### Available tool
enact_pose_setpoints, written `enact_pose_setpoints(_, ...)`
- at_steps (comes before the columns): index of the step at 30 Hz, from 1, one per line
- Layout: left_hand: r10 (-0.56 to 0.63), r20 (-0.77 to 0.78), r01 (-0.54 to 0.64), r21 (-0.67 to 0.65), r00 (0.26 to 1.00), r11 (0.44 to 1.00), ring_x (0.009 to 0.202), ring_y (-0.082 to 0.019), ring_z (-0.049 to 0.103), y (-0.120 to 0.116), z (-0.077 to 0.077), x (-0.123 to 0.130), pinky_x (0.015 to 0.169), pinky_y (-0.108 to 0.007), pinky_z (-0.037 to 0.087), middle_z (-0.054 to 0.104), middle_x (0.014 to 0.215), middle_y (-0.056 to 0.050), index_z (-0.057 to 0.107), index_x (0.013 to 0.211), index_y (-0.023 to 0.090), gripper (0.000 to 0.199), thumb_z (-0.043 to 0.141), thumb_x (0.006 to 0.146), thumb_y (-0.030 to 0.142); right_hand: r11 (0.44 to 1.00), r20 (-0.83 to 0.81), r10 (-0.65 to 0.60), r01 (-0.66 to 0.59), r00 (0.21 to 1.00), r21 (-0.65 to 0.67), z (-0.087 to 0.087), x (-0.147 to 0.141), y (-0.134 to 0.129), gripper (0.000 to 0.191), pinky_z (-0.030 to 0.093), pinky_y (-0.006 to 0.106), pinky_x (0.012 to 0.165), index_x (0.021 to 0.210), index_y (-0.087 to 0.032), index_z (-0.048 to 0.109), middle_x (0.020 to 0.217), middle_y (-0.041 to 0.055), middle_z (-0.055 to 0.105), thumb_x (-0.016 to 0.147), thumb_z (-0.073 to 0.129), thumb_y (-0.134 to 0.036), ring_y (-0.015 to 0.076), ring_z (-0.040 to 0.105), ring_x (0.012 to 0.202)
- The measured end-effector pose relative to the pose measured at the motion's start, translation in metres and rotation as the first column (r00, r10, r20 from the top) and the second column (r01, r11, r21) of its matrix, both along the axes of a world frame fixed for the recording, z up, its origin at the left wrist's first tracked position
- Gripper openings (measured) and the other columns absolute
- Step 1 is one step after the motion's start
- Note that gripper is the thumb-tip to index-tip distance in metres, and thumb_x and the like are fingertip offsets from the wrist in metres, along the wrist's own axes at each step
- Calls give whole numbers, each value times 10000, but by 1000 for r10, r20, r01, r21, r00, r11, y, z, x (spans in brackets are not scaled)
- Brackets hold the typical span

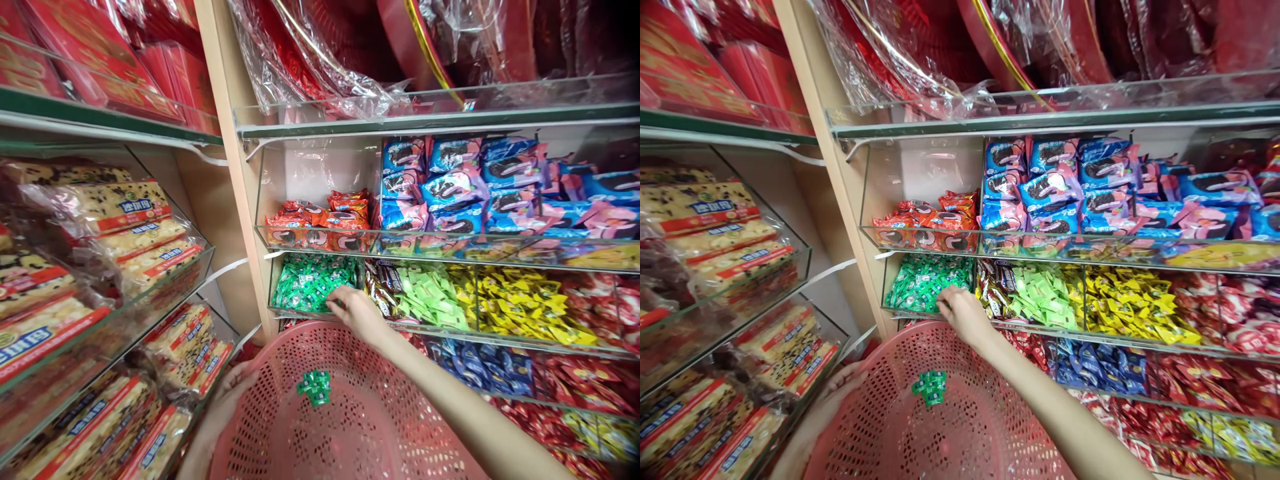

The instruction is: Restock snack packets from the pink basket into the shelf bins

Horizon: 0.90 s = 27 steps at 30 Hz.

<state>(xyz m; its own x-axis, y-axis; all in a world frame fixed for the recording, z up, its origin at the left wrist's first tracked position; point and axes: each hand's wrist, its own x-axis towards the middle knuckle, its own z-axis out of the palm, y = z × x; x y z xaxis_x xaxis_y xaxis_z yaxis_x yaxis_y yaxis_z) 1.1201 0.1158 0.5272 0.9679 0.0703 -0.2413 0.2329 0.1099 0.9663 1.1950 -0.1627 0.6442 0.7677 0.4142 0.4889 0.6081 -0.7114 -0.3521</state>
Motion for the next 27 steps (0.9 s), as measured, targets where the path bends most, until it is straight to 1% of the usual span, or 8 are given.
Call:
enact_pose_setpoints(2,7,-11,-7,-21,1000,1000,977,-278,613,2,-6,4,830,-345,481,689,984,-78,646,968,170,561,755,529,501,995,32,-73,75,997,-65,8,8,-3,132,398,240,707,856,-168,603,845,47,601,865,472,-153,147,572,793)
enact_pose_setpoints(7,-17,10,18,-80,1000,997,1005,-270,602,5,-17,10,831,-339,484,682,1013,-88,634,1020,174,531,729,593,474,960,53,-199,206,979,-189,14,22,-2,137,383,219,693,875,-157,570,880,57,570,871,438,-119,142,567,807)
enact_pose_setpoints(10,-13,11,14,-83,1000,996,944,-267,628,4,-18,10,811,-336,490,693,969,-92,646,999,167,516,744,581,454,933,63,-272,279,960,-226,16,26,3,179,373,226,678,886,-144,556,874,69,553,883,383,-98,151,565,793)
enact_pose_setpoints(14,3,23,-1,-101,1000,995,894,-272,642,1,-13,10,795,-343,494,702,911,-98,656,967,150,533,766,538,447,881,80,-356,363,931,-304,18,28,9,184,361,234,644,907,-127,551,900,94,548,869,379,-75,157,573,764)
enact_pose_setpoints(17,4,23,-2,-99,1000,995,900,-267,639,0,-8,9,788,-329,495,702,906,-91,663,937,155,518,765,527,456,845,96,-382,390,919,-366,24,29,9,204,360,233,632,923,-121,562,913,103,561,864,374,-68,153,581,750)
enact_pose_setpoints(23,5,51,-1,-73,999,997,887,-250,638,0,-9,9,768,-304,496,700,886,-77,669,907,166,485,749,539,473,792,109,-379,383,919,-476,48,27,-11,242,392,236,691,940,-158,606,872,94,618,873,378,-114,182,603,853)
enact_pose_setpoints(25,-16,61,21,-74,998,997,873,-245,641,-1,-6,8,763,-303,497,699,890,-81,669,903,162,474,745,550,469,767,111,-382,382,918,-516,49,23,-13,220,417,267,685,905,-162,619,862,103,634,865,405,-132,217,619,850)
enact_pose_setpoints(27,7,62,-4,-56,998,998,864,-247,644,-2,-2,5,753,-304,502,699,883,-85,675,889,156,452,749,553,450,739,118,-391,387,913,-551,43,16,-9,207,442,296,667,898,-147,625,869,122,640,852,424,-120,247,633,837)
